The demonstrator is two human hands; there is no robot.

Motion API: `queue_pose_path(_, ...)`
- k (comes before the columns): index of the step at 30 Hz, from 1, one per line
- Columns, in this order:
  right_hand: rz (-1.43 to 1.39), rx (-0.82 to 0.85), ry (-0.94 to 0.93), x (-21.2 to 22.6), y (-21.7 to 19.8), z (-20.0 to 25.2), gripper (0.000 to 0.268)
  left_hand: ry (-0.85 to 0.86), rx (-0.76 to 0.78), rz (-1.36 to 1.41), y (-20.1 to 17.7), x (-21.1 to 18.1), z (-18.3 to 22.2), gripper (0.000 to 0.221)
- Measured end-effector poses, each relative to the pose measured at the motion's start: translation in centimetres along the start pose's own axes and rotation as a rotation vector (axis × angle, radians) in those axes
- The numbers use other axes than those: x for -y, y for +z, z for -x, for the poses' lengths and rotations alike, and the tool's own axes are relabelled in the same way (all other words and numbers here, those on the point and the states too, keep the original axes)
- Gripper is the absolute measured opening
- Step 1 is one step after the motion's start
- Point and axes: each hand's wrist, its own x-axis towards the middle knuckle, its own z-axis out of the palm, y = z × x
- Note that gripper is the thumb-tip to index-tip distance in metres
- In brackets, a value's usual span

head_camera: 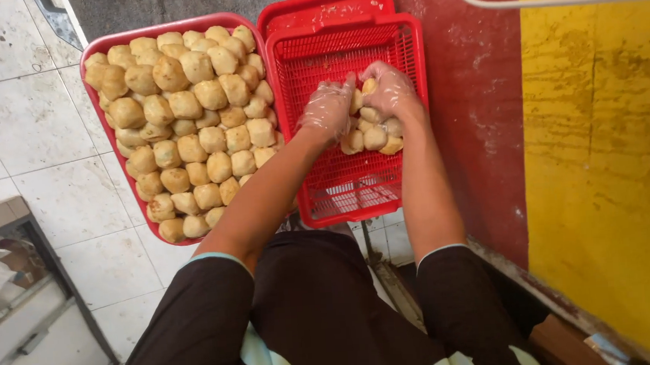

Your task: Transferring small, round food items from one red plastic basket to another at a fast, efficient pace.

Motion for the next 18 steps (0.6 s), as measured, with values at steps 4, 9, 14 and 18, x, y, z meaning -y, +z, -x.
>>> queue_pose_path(4, -0.115, 0.034, 0.003, -2.4, 1.1, -1.1, 0.055, -0.061, -0.109, 0.132, 0.2, -0.9, -0.3, 0.049)
queue_pose_path(9, -1.371, 0.151, -0.145, -3.6, 1.9, 0.9, 0.04, 0.034, -0.024, 0.233, -5.3, -2.6, 2.9, 0.019)
queue_pose_path(14, -1.813, 0.361, -0.17, 0.4, -0.9, 7.4, 0.047, -0.003, -0.038, 0.295, -0.9, -1.1, 1.0, 0.025)
queue_pose_path(18, -1.877, 0.435, -0.335, 1.5, -1.0, 10.9, 0.071, -0.053, -0.114, 0.555, -1.6, 0.2, 4.1, 0.038)
